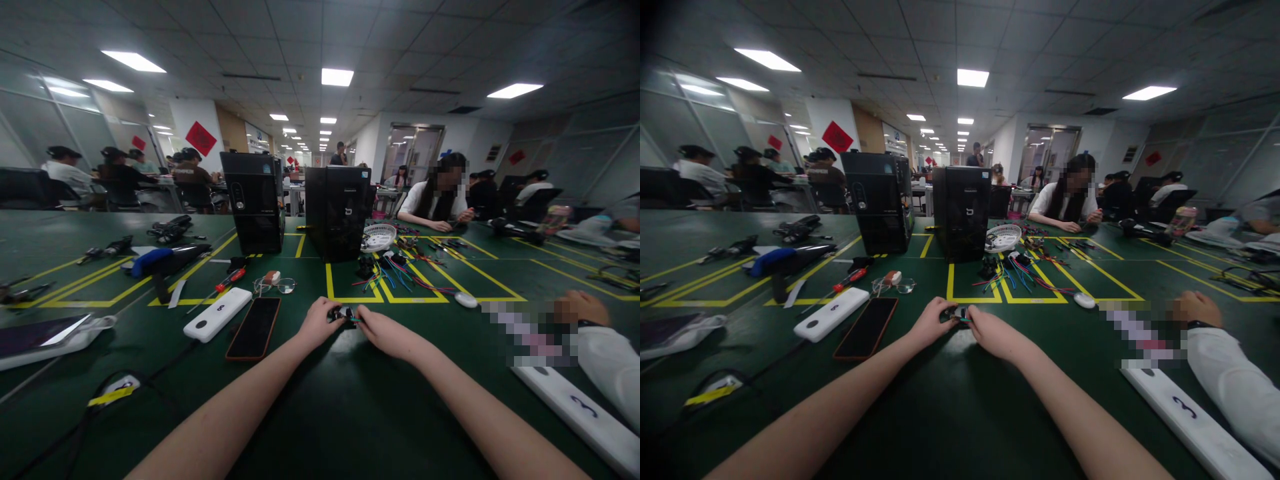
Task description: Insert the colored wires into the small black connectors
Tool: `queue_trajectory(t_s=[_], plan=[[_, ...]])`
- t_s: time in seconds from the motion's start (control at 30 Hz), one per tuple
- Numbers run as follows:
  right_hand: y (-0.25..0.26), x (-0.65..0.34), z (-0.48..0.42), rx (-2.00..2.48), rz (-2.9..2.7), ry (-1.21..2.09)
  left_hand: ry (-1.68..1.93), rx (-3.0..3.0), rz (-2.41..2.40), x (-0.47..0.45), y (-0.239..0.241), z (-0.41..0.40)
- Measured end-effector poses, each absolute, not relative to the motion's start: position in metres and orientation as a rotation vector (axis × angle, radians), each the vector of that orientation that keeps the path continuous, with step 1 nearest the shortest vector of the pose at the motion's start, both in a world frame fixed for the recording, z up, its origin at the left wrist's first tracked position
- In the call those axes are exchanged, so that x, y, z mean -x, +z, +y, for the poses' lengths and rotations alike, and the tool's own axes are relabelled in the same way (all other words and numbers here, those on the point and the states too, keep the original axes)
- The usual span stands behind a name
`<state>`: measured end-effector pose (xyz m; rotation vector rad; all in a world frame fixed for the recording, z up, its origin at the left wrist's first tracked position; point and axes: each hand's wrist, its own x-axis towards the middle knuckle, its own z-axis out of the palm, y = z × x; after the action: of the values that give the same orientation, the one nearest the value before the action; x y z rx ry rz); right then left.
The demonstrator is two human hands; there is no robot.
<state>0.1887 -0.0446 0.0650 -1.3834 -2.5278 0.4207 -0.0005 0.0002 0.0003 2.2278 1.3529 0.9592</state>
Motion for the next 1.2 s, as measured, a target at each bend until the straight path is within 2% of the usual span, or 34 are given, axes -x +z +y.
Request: queue_trajectory(t_s=[0.17,0.3,0.5,0.7,0.87,1.0,1.2], plan=[[0.052,-0.193,-0.035,1.45,-2.47,0.232,0.815,-2.4,1.09,-0.001,0.008,-0.008],[0.044,-0.199,-0.027,1.585,-2.543,0.152,0.835,-2.41,1.019,-0.001,0.01,-0.012],[0.058,-0.253,-0.001,2.185,-2.344,0.119,0.876,-2.364,1.101,-0.001,0.005,-0.009],[0.062,-0.352,0.022,2.71,-1.805,0.184,0.832,-2.413,1.069,-0.001,0.007,-0.011],[0.058,-0.385,0.022,2.718,-1.536,0.162,0.856,-2.428,1.043,-0.002,0.008,-0.011],[0.065,-0.392,0.018,2.644,-1.353,-0.022,0.892,-2.46,1.009,-0.002,0.004,-0.009],[0.07,-0.405,0.021,2.574,-1.516,-0.052,0.871,-2.475,1.005,-0.002,0.006,-0.01]])
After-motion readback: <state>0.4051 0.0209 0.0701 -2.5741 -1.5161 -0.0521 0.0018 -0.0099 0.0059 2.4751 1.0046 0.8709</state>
